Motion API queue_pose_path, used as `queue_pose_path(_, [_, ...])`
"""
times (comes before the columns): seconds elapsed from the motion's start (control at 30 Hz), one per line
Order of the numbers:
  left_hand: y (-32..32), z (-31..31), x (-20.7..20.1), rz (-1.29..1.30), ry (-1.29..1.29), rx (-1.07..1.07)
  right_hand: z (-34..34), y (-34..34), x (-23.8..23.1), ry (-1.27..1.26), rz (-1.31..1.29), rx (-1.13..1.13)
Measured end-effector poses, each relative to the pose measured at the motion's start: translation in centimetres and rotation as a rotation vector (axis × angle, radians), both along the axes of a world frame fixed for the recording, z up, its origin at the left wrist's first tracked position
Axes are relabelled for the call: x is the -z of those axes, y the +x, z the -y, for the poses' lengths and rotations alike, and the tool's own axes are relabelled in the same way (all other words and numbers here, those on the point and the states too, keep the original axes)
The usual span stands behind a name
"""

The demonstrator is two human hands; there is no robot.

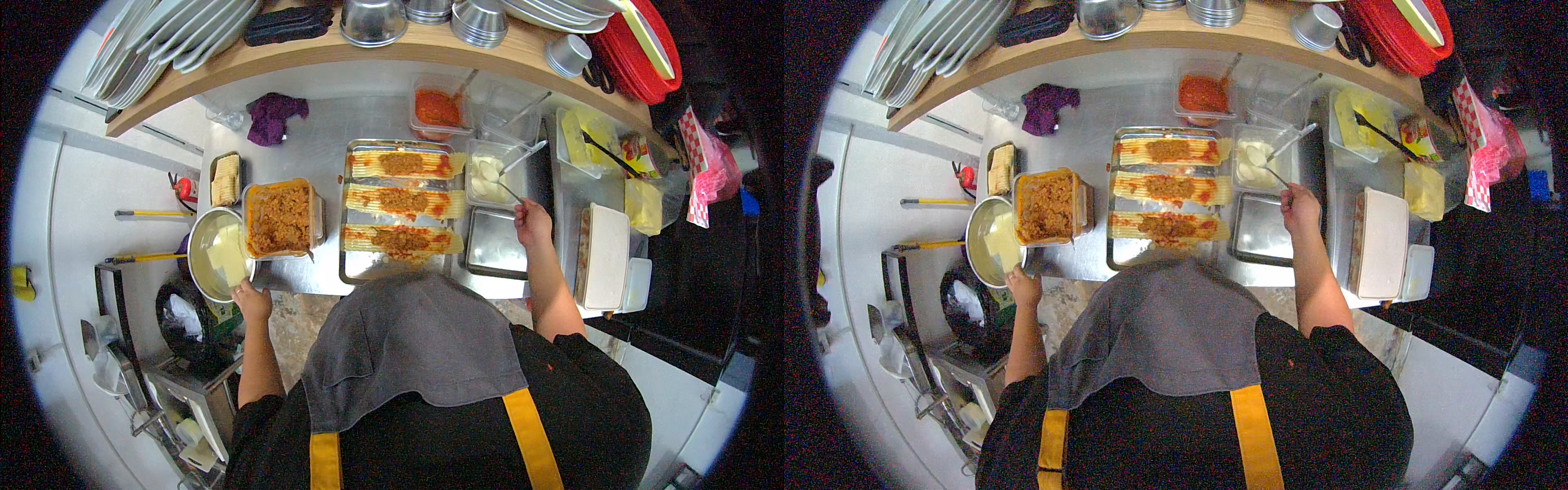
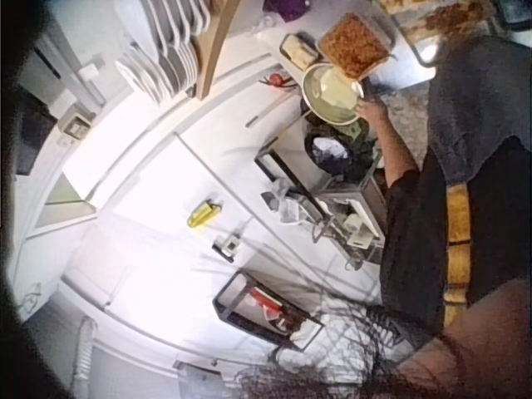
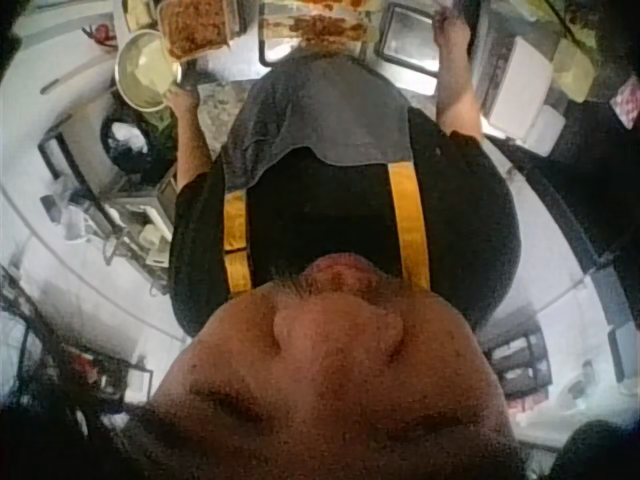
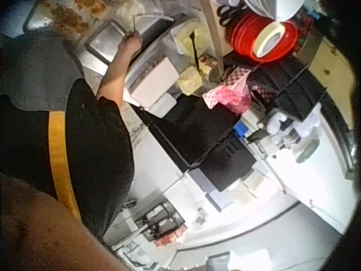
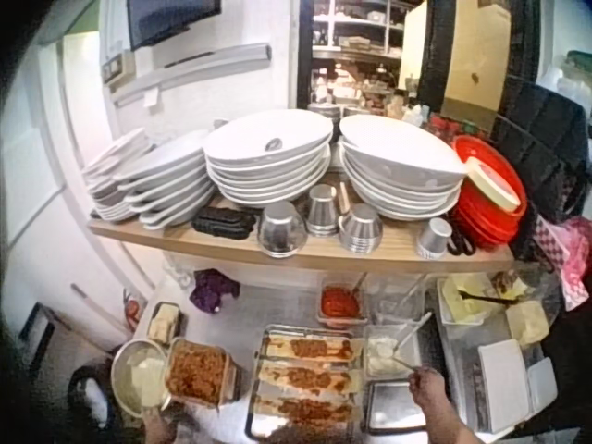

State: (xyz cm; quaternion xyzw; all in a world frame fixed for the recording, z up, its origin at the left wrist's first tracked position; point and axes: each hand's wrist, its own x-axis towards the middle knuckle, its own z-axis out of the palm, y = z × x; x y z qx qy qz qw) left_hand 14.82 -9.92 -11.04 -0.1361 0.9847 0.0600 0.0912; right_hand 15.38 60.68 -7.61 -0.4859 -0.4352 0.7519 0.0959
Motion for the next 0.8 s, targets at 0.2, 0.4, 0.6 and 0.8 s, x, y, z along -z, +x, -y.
queue_pose_path(0.2, [-0.1,0.0,0.3,-0.007,-0.044,-0.008,-0.2,0.6,-0.6,-0.067,-0.126,0.024])
queue_pose_path(0.4, [-0.1,0.0,0.2,-0.004,-0.011,0.001,1.1,0.1,-3.6,-0.049,-0.156,-0.013])
queue_pose_path(0.6, [0.0,0.2,0.5,0.014,-0.023,-0.016,5.1,-3.6,-5.4,0.055,-0.206,-0.235])
queue_pose_path(0.8, [-0.1,0.1,0.2,0.009,-0.015,-0.006,12.0,-10.4,-1.9,0.621,-0.105,-0.609])
